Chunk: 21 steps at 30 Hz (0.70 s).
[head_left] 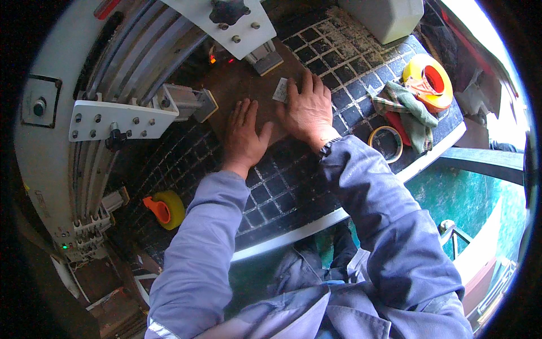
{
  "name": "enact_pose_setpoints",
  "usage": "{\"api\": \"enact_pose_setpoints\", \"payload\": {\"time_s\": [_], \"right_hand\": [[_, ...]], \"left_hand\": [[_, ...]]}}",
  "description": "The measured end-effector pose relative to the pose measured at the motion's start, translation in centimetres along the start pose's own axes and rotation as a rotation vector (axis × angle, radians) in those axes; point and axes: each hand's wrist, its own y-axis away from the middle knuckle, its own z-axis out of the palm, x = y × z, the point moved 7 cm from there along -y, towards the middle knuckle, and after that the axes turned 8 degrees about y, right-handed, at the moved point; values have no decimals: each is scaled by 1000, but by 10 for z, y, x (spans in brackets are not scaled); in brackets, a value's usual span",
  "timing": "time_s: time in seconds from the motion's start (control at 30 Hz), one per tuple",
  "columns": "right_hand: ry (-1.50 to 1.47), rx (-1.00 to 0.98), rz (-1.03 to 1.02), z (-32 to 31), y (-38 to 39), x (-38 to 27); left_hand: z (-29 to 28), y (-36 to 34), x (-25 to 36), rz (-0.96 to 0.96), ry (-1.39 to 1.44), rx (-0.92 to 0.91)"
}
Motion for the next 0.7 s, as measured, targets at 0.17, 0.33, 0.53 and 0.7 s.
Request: {"api": "enact_pose_setpoints", "payload": {"time_s": [0.17, 0.33, 0.53, 0.7], "right_hand": [[14, -1, -2, -1, -1, -1], [12, -29, 4, -1, 0, -1], [19, -7, -2, 1, -1, 0], [33, 6, -5, 2, -1, -1]], "left_hand": [[0, -1, 1, 4, 7, 7], [-1, -1, 1, 2, 9, -9], [0, -1, 1, 13, -50, -29], [0, 0, 1, 25, -48, -18]]}}
